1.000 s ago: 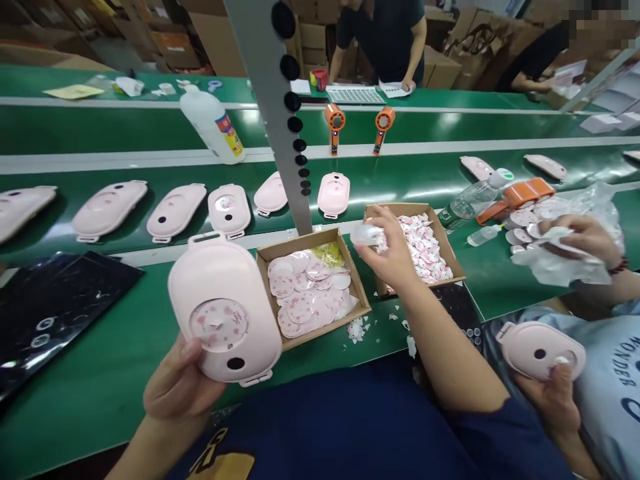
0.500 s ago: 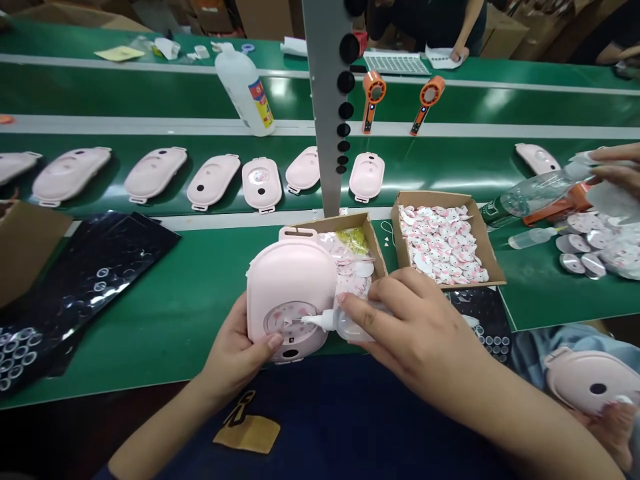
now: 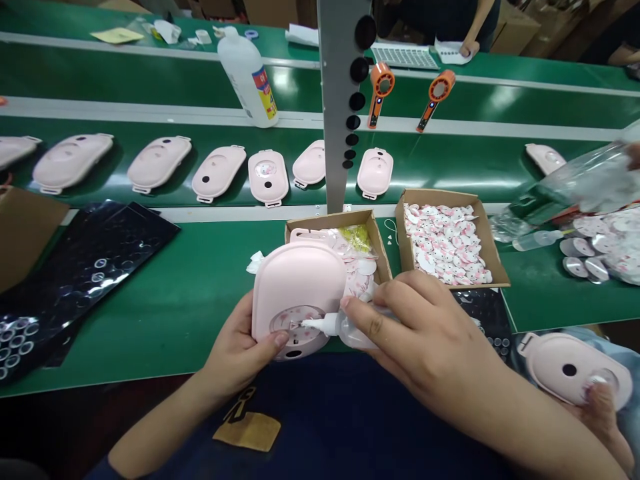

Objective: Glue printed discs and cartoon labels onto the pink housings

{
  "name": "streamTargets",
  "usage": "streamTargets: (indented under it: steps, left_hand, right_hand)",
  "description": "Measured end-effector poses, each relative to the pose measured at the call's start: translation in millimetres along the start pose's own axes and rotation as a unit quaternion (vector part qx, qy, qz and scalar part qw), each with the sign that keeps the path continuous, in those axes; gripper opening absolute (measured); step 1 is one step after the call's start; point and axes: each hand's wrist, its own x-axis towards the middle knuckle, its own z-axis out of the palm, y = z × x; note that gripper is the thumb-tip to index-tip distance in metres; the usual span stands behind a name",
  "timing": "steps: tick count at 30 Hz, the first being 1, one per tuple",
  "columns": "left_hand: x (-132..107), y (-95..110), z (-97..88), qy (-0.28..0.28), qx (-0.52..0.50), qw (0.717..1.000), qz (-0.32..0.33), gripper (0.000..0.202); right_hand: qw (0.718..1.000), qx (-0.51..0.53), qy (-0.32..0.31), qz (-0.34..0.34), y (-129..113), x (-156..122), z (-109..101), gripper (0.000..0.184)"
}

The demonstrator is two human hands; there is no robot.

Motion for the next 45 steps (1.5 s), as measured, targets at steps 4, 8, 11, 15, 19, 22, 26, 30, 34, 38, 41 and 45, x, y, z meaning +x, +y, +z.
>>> streamTargets:
  steps: [4, 8, 11, 15, 19, 22, 26, 30, 34, 38, 41, 45]
  left_hand:
    - [-1, 2, 1.2, -0.003, -0.003, 1.000, 0.002, 0.048]
    - [-1, 3, 1.4, -0.004, -0.003, 1.000, 0.003, 0.045]
    - [0, 5, 1.6, 0.002, 0.002, 1.000, 0.005, 0.043]
    - [1, 6, 2.9, 0.003, -0.008, 1.000, 0.005, 0.042]
    - [-1, 6, 3.4, 0.004, -0.019, 1.000, -0.001, 0.042]
    - [-2, 5, 3.1, 0.005, -0.014, 1.000, 0.000, 0.043]
    - [-2, 6, 4.3, 0.010, 0.000, 1.000, -0.011, 0.046]
    - [-2, 3, 6.2, 0.018, -0.005, 1.000, -0.018, 0.050]
    - [0, -4, 1.9, 0.056, -0.024, 0.997, -0.043, 0.051]
    - [9, -1, -4.3, 0.182, -0.051, 0.977, -0.096, 0.056]
    - [16, 8, -8.4, 0.271, -0.060, 0.955, -0.105, 0.061]
    - [16, 8, -34.0, 0.227, -0.034, 0.965, -0.126, 0.062]
  right_hand:
    - [1.000, -0.005, -0.009, 0.003, 1, -1, 0, 0.031]
    - [1.000, -0.012, -0.025, 0.006, 1, -4, 0, 0.034]
    - [1.000, -0.009, -0.023, 0.012, 1, -6, -1, 0.036]
    - [1.000, -0.001, -0.026, 0.015, 0, -8, -2, 0.038]
    - [0.999, 0.001, -0.025, 0.019, -1, -9, -2, 0.037]
    - [1.000, -0.003, -0.023, 0.018, -1, -10, -2, 0.037]
    - [1.000, -0.005, -0.012, 0.012, -3, -9, -2, 0.034]
    - [1.000, 0.003, -0.010, 0.017, -8, -7, -1, 0.034]
    - [0.998, 0.039, 0.013, 0.040, 3, -9, 2, 0.035]
    - [0.969, 0.096, 0.143, 0.179, 51, -10, 25, 0.039]
    - [0.926, 0.126, 0.145, 0.324, 92, -4, 56, 0.038]
    - [0.902, 0.052, 0.057, 0.424, 119, 9, 89, 0.037]
